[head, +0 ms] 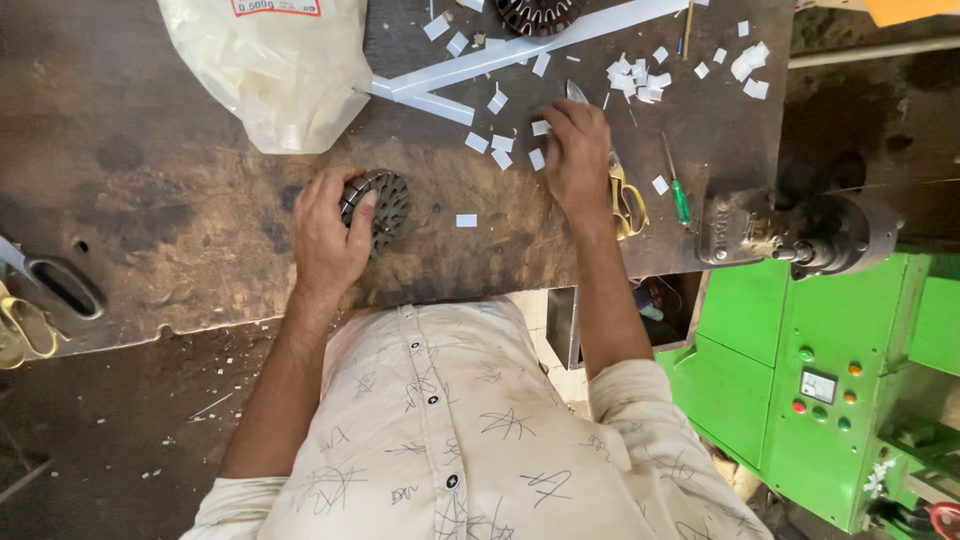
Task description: The person files a small metal component on a workbench using a metal file, then picks up a circular metal part and inserts small white plastic pieces into its slots. The person handles the parts by hand and uses a file for smoothing.
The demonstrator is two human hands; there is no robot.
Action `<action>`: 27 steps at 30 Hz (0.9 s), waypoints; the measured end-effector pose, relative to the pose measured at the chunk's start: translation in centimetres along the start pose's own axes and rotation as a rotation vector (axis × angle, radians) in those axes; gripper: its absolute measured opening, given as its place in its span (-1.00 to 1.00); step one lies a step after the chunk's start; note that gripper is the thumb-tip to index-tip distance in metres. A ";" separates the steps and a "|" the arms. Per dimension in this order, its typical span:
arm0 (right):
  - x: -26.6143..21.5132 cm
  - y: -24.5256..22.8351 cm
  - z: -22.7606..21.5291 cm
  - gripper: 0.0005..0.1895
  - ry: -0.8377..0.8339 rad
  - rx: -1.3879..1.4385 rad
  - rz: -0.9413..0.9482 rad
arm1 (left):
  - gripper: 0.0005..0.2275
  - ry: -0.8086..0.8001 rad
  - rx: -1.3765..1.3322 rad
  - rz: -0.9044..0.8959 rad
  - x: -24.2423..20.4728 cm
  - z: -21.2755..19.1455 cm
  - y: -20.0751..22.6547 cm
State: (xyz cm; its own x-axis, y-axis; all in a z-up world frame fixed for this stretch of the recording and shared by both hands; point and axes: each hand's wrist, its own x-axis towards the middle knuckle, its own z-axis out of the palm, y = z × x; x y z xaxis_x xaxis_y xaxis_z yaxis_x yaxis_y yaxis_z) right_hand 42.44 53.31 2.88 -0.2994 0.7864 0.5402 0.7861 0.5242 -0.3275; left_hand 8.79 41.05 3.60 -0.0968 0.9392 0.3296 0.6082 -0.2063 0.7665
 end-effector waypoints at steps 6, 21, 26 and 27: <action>3.0 -2.0 -0.5 -0.82 -0.210 0.072 0.199 | -0.74 0.030 -0.282 -0.132 -0.4 0.0 0.2; -2.6 -18.2 6.7 -0.81 -0.170 1.057 0.337 | -0.81 0.079 -0.419 0.065 -1.7 -0.1 0.0; -2.8 -16.8 7.3 -0.93 -0.059 0.987 0.386 | -0.84 0.049 -0.303 0.049 -1.5 -0.2 0.3; -2.8 -16.5 7.5 -0.95 -0.039 0.983 0.418 | -0.85 0.035 -0.271 0.037 -1.6 -0.2 0.3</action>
State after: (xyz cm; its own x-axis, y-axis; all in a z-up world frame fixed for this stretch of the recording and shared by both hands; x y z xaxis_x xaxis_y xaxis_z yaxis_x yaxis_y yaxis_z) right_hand 26.23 44.88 0.96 -0.1376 0.9655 0.2210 0.0548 0.2302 -0.9716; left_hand 8.99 39.43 3.46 -0.1084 0.9205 0.3754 0.3789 -0.3108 0.8717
